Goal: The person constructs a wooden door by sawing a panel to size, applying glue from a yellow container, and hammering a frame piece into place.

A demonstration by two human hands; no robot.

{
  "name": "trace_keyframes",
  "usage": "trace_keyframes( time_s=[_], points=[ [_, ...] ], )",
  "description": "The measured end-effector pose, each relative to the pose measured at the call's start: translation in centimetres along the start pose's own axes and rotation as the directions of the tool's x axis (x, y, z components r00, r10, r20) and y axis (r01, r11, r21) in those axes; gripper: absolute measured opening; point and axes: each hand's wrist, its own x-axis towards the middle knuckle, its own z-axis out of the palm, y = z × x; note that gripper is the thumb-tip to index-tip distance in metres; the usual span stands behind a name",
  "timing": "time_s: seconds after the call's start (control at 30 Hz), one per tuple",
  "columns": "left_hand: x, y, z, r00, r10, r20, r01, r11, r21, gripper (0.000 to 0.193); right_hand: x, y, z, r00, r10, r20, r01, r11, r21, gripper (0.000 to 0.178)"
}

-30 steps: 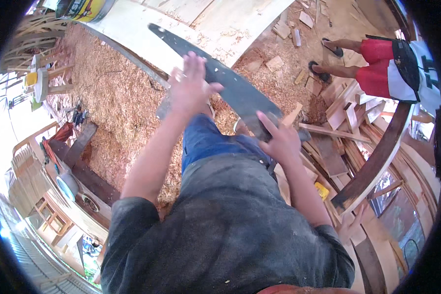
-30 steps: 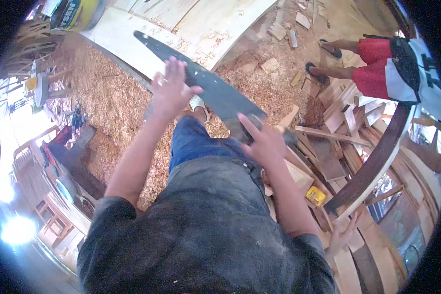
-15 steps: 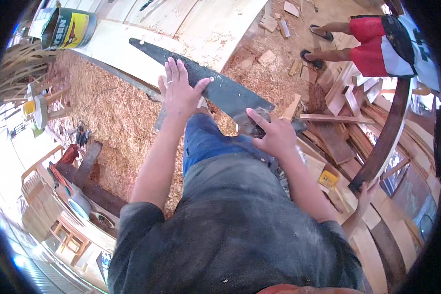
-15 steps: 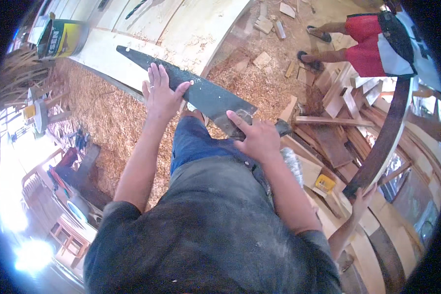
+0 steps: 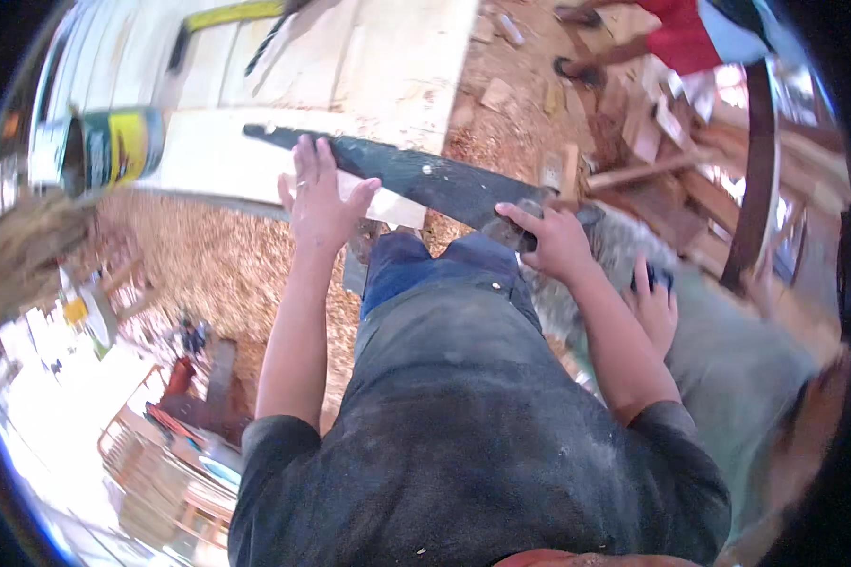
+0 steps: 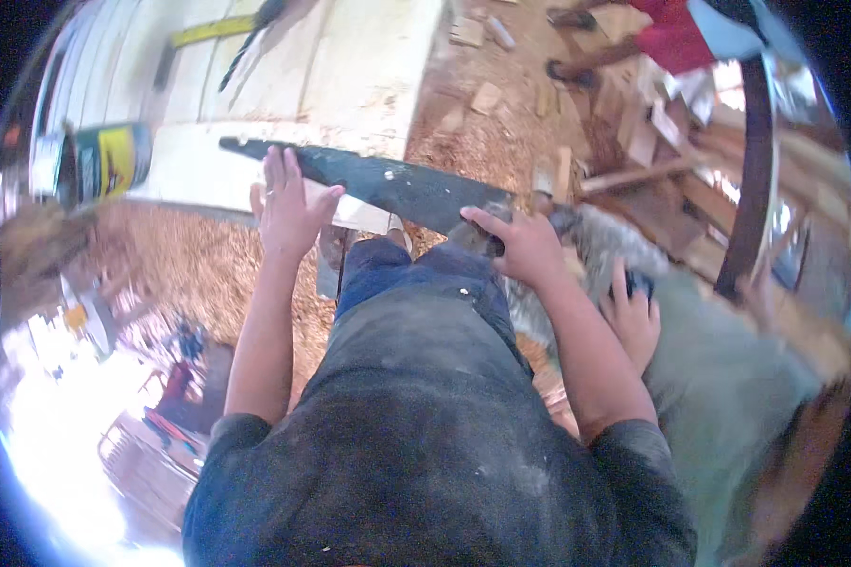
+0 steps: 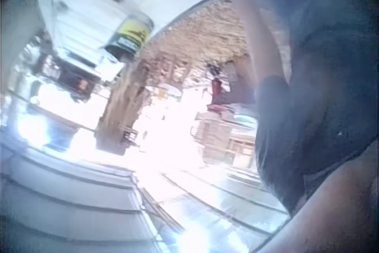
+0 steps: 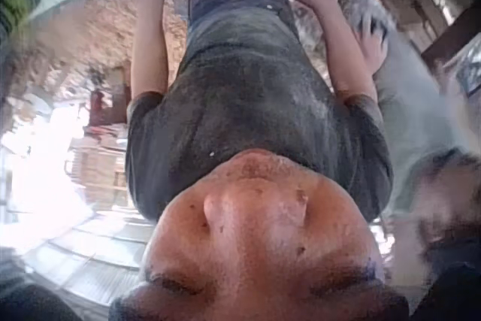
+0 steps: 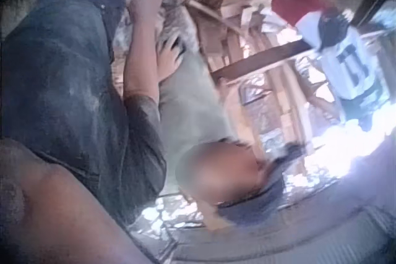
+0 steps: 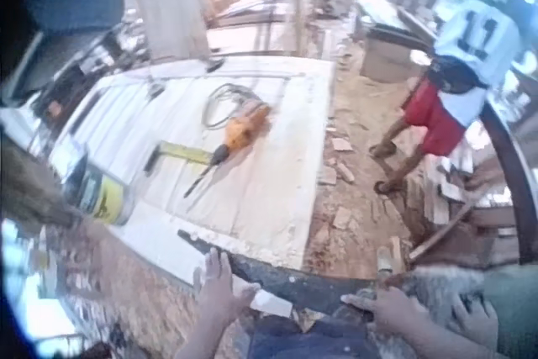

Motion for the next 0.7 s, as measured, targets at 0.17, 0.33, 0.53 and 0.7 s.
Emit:
trace_keyframes(
  time_s=[0.17,0.33,0.53,0.7],
  points=[
    [0.2,0.2,-1.8,0.995,-0.049,0.09,0.039,0.994,0.106,0.115,-0.1,-2.6,-1.2,0.966,0.245,0.083,-0.24,0.968,-0.072,0.089],
    [0.2,0.7,-2.3,0.99,-0.061,0.129,0.044,0.99,0.131,0.116,-0.6,-3.1,-1.8,0.985,0.162,0.051,-0.163,0.987,0.004,0.089],
    [0.2,0.3,-1.6,1.0,-0.001,0.03,-0.002,0.996,0.093,0.112,-0.5,-2.1,0.1,0.992,0.119,0.03,-0.12,0.993,0.02,0.09],
    [0.2,0.2,-1.2,1.0,-0.02,-0.001,0.019,0.991,0.135,0.112,-0.4,-2.5,-2.1,0.996,0.06,0.064,-0.056,0.996,-0.066,0.085]
  ],
)
